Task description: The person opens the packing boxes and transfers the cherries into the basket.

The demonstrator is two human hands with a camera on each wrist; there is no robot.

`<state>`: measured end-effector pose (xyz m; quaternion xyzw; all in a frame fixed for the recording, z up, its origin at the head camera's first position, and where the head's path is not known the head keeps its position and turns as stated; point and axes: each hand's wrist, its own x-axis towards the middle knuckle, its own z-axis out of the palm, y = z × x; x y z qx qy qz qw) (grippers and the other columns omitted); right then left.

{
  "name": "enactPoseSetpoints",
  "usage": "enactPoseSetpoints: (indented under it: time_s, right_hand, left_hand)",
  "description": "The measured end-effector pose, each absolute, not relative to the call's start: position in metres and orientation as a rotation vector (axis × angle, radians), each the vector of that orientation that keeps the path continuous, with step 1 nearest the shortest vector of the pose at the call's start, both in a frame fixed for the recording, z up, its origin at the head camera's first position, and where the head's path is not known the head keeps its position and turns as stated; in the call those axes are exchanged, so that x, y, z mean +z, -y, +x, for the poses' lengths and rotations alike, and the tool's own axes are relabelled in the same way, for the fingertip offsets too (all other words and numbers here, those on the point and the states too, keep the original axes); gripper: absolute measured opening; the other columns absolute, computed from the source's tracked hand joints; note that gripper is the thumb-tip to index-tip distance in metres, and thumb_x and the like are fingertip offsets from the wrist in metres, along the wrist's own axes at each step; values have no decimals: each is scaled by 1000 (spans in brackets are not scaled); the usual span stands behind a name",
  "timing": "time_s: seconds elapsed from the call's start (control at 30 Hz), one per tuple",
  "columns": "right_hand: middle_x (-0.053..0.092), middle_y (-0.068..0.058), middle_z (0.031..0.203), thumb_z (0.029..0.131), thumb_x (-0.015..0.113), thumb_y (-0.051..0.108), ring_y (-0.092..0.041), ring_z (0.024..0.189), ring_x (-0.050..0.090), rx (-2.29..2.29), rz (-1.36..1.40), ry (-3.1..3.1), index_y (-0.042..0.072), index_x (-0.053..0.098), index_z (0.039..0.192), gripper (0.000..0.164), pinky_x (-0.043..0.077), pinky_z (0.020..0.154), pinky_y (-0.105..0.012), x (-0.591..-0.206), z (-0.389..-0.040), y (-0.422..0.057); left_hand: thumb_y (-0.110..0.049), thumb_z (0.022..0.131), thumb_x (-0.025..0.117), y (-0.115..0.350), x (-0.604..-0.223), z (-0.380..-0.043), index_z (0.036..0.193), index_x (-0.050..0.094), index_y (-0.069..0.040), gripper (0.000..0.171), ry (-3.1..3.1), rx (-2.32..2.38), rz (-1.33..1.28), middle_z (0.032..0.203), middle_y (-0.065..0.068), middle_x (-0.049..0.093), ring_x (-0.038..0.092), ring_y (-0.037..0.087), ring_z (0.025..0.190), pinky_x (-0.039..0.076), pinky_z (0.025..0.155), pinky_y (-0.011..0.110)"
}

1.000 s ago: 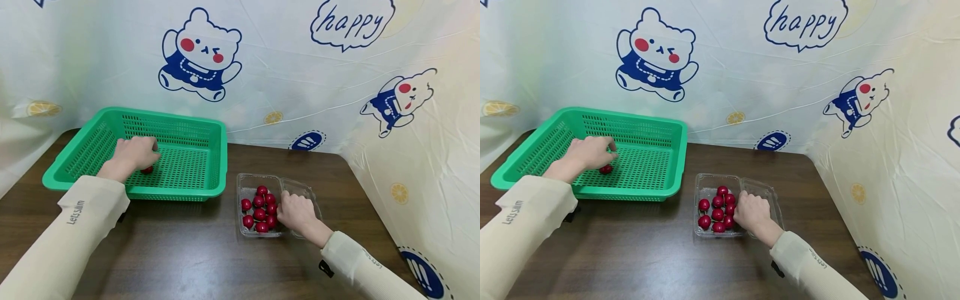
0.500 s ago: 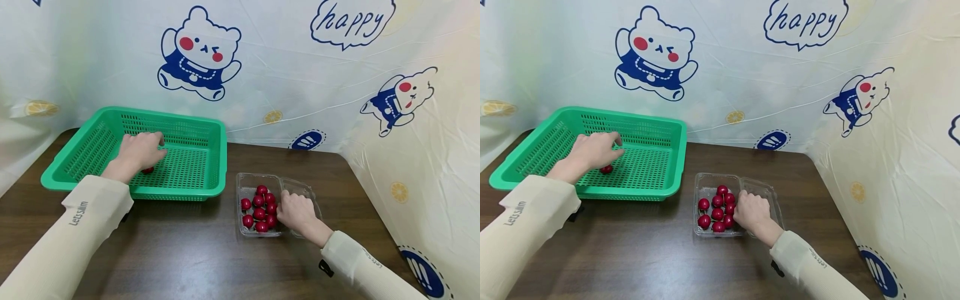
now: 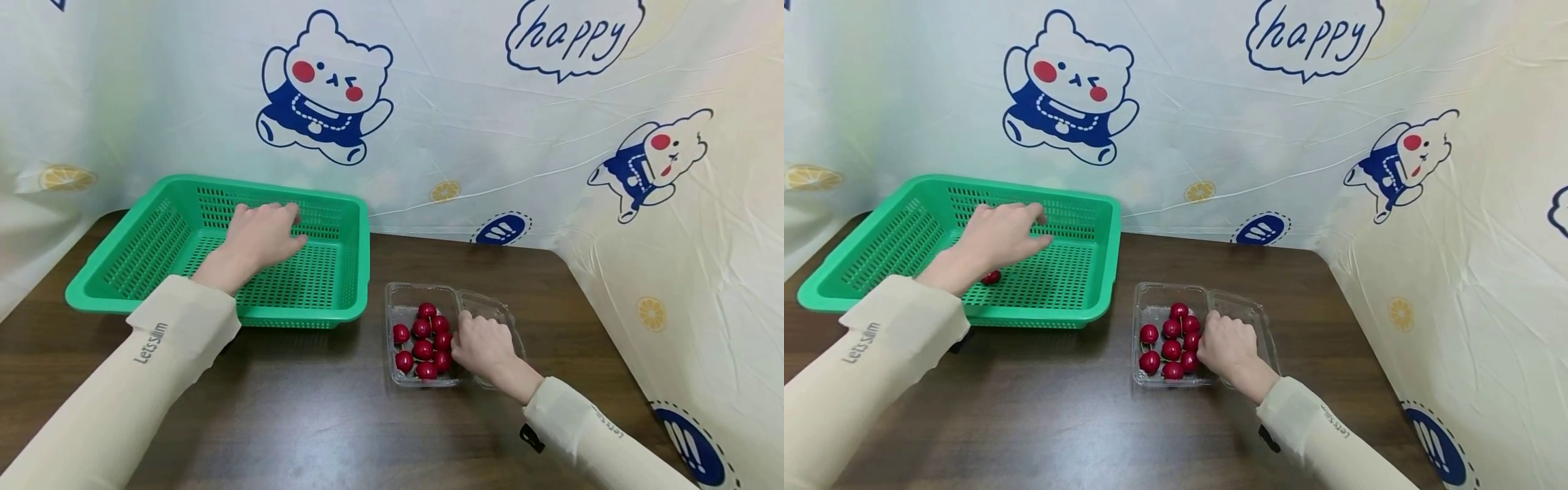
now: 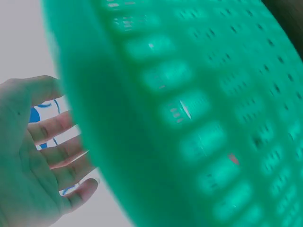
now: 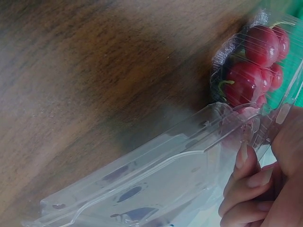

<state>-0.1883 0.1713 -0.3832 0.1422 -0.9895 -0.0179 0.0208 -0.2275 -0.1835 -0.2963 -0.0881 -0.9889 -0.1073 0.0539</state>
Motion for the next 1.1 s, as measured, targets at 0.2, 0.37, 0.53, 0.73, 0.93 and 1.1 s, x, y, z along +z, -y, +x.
enactPoseSetpoints:
  time_s: [0.2,0.37,0.53,0.73,0.93,1.1]
  right_hand:
    - [50,-7,49,84,57,19,-21,37,45,-52,438,3075,5,53,71,19,35,31,-32,-383,-188,-171]
    - [51,-7,49,85,58,19,-21,37,45,-50,435,3078,5,54,72,19,36,31,-32,-382,-187,-171]
    - [49,-6,48,85,58,18,-20,36,44,-54,452,3069,5,53,71,20,34,30,-30,-382,-187,-172]
    - [51,-7,49,84,57,19,-21,37,46,-53,443,3078,5,54,72,19,37,31,-32,-381,-187,-173]
    - [52,-8,50,84,57,19,-22,38,45,-43,426,3087,5,54,72,19,38,32,-33,-383,-187,-175]
    - [54,-9,51,84,57,19,-23,38,47,-39,441,3078,5,54,73,19,39,33,-35,-383,-187,-172]
  left_hand:
    - [-26,90,58,161,-290,-226,110,61,-1,32,2969,-301,-333,105,21,70,62,38,97,40,87,62]
    - [-29,90,59,144,-288,-224,110,61,-3,33,2947,-275,-383,104,19,70,62,37,96,41,88,60]
    - [-32,90,60,129,-289,-221,113,62,-4,37,2938,-264,-420,107,18,70,63,37,98,42,91,61]
    - [-36,90,61,105,-295,-221,119,59,-5,43,2936,-266,-461,112,16,69,63,36,100,43,93,59]
    - [-38,90,59,80,-303,-217,122,58,-6,46,2929,-232,-527,110,15,70,64,35,96,45,92,56]
    - [-38,89,60,68,-308,-212,124,57,-6,48,2919,-200,-563,110,15,70,64,33,95,45,92,53]
